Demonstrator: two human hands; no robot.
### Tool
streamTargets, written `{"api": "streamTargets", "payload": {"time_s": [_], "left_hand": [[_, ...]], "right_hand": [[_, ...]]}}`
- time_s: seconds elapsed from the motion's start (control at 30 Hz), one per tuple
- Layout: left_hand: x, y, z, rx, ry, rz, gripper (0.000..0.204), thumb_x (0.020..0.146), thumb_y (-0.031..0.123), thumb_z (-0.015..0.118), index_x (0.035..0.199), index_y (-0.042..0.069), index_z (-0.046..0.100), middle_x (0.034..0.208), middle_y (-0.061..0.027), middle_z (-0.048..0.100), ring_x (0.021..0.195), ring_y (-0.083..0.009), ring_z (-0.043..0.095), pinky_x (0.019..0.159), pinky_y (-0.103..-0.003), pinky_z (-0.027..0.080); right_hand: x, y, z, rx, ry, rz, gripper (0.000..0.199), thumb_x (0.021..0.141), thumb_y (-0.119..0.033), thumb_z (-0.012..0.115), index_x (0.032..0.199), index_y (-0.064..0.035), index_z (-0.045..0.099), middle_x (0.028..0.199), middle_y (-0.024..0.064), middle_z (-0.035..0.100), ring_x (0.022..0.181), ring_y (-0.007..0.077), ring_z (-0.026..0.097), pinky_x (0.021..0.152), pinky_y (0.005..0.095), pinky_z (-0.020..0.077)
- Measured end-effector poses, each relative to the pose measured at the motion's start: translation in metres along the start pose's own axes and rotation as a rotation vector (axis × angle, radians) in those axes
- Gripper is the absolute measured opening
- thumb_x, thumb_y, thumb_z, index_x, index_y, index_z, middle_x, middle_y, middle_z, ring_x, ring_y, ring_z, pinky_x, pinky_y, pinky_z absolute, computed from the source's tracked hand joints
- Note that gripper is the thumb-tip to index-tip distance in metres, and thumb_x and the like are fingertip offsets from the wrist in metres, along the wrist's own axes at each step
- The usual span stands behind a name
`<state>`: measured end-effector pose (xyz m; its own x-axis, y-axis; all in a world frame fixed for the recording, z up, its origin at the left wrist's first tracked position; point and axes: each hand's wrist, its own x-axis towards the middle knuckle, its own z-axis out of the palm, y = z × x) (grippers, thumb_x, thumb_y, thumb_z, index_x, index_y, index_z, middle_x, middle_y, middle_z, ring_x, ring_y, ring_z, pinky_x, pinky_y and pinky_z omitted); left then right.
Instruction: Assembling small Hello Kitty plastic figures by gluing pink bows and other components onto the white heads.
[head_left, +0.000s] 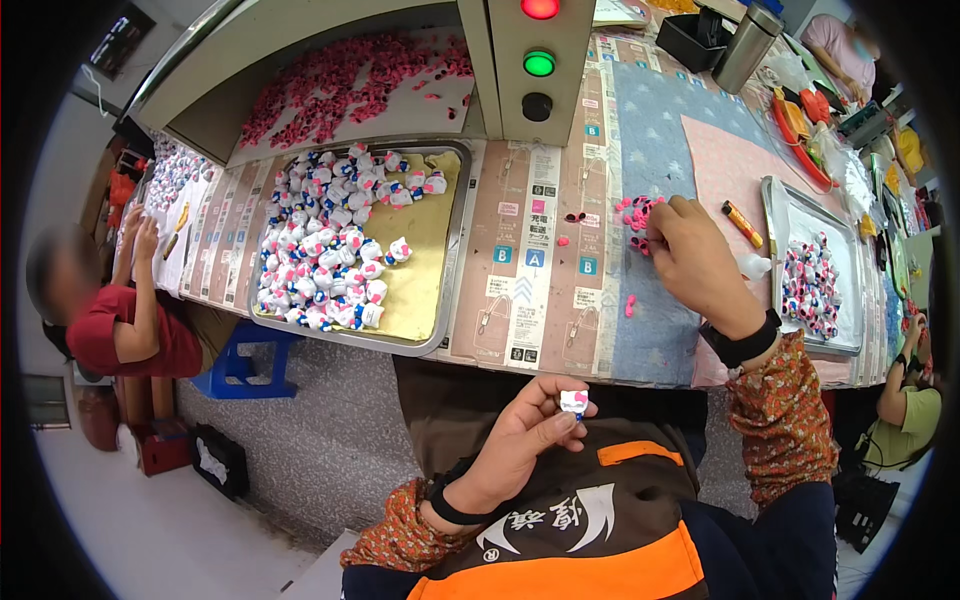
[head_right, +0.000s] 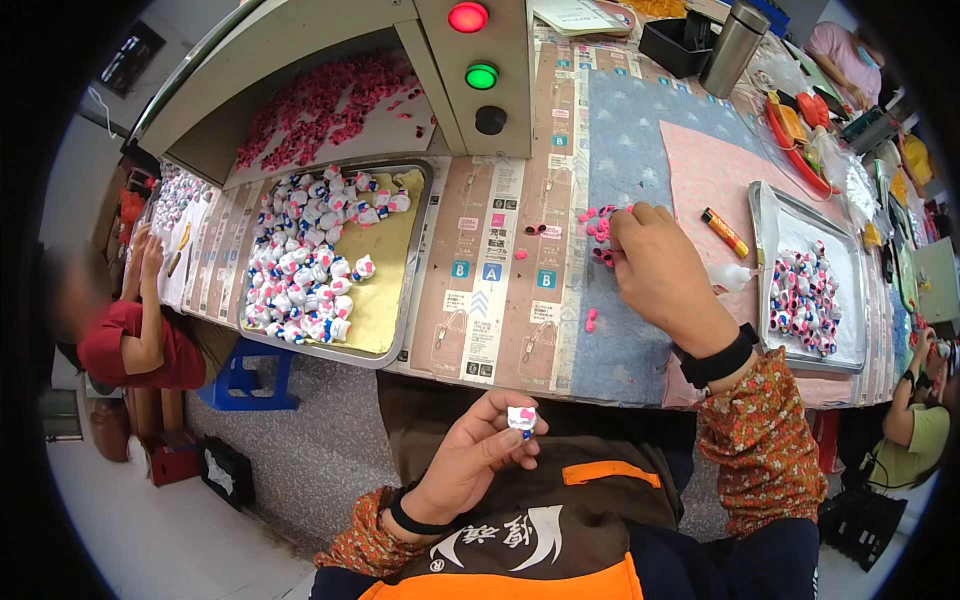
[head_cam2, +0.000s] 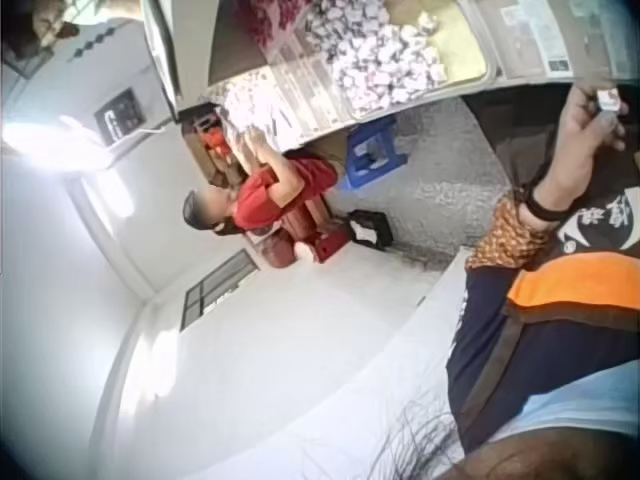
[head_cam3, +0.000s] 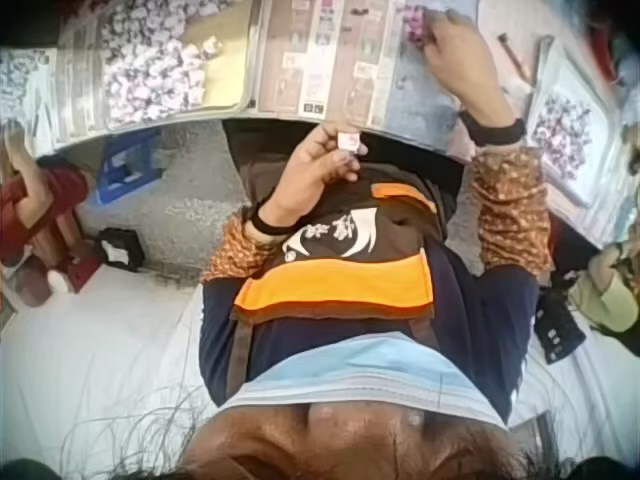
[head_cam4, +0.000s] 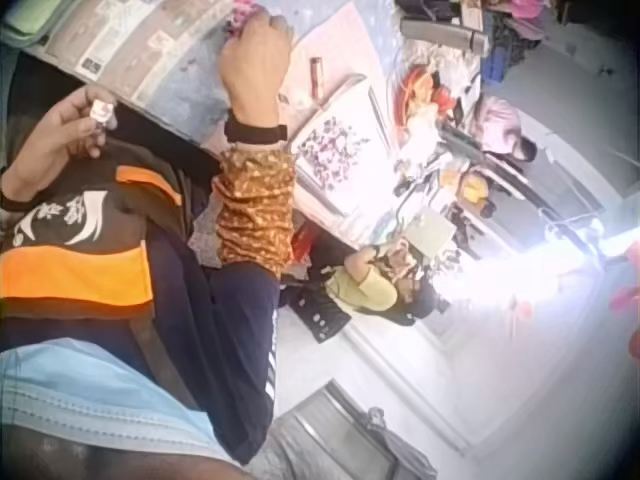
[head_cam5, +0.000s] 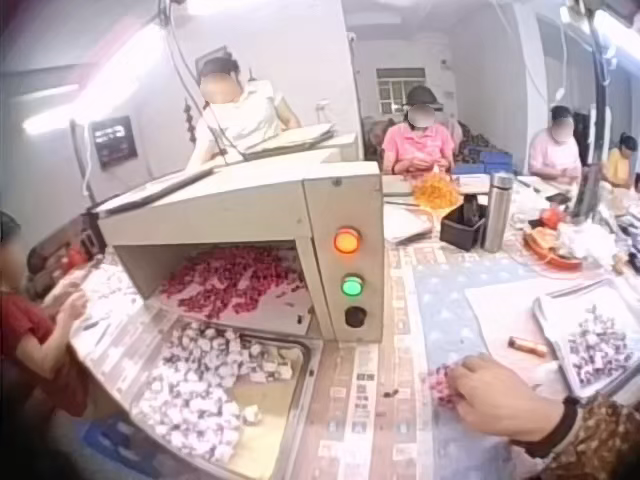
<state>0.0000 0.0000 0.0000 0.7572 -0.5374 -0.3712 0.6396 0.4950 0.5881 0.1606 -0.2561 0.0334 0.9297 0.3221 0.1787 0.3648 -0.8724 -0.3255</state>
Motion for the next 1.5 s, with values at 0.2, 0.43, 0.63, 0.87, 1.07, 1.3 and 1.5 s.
{"api": "streamTargets", "payload": {"time_s": [0.2,0.43,0.63,0.87,1.07,1.3,1.5], "left_hand": [[-0.001,0.0,0.003,0.0,0.017,-0.006,0.032,0.1,0.015,0.059,0.129,0.008,0.049,0.116,-0.0077,0.062,0.098,-0.0114,0.062,0.085,-0.028,0.054],[0.001,-0.002,0.008,0.009,0.009,-0.007,0.032,0.1,0.015,0.058,0.13,0.007,0.049,0.117,-0.0075,0.062,0.097,-0.0112,0.062,0.085,-0.028,0.055],[0.0,-0.005,0.009,0.006,0.022,-0.007,0.033,0.1,0.015,0.058,0.131,0.008,0.049,0.116,-0.0077,0.062,0.098,-0.0116,0.062,0.085,-0.028,0.054],[0.002,-0.002,0.011,-0.037,0.103,0.049,0.032,0.099,0.011,0.059,0.13,0.007,0.05,0.116,-0.0112,0.062,0.094,-0.014,0.065,0.082,-0.029,0.056],[0.008,-0.006,0.017,0.026,0.168,0.217,0.034,0.096,0.006,0.063,0.128,0.005,0.05,0.115,-0.0128,0.063,0.091,-0.0148,0.067,0.077,-0.03,0.06],[0.012,-0.014,0.022,0.129,0.147,0.29,0.037,0.094,-0.003,0.063,0.127,0.002,0.05,0.112,-0.0088,0.061,0.098,-0.0127,0.063,0.082,-0.029,0.059],[0.009,-0.021,0.023,0.266,0.116,0.349,0.037,0.093,-0.004,0.064,0.126,0.0,0.05,0.112,-0.0098,0.061,0.102,-0.0134,0.062,0.085,-0.028,0.058]], "right_hand": [[0.0,-0.006,-0.002,0.095,0.058,-0.017,0.01,0.079,0.002,0.059,0.089,-0.0008,0.059,0.09,0.0172,0.059,0.09,0.038,0.056,0.08,0.0459,0.0466],[0.005,-0.014,0.001,0.105,0.069,-0.066,0.007,0.081,0.0,0.061,0.087,-0.0004,0.062,0.092,0.0163,0.061,0.093,0.0376,0.058,0.082,0.0449,0.0483],[0.003,-0.014,0.013,0.006,0.029,-0.105,0.009,0.08,-0.001,0.062,0.09,0.0004,0.061,0.092,0.0176,0.06,0.093,0.0386,0.057,0.081,0.0452,0.0476],[-0.021,-0.032,-0.019,0.615,-0.153,0.207,0.007,0.086,0.0,0.06,0.091,0.0013,0.056,0.083,0.0083,0.06,0.073,0.0181,0.062,0.066,0.031,0.0515],[-0.074,-0.063,-0.029,1.349,-0.296,0.438,0.009,0.091,0.0,0.064,0.099,-0.0008,0.06,0.087,0.0004,0.062,0.075,0.0059,0.06,0.065,0.0219,0.051],[-0.115,-0.085,-0.012,1.615,-0.256,0.52,0.01,0.093,-0.003,0.069,0.101,-0.0006,0.063,0.095,0.0042,0.068,0.081,0.006,0.062,0.069,0.0202,0.0497],[-0.13,-0.085,-0.002,1.66,-0.288,0.562,0.01,0.093,-0.004,0.068,0.1,-0.0006,0.063,0.095,0.0056,0.068,0.085,0.0078,0.064,0.072,0.0211,0.0504]]}}
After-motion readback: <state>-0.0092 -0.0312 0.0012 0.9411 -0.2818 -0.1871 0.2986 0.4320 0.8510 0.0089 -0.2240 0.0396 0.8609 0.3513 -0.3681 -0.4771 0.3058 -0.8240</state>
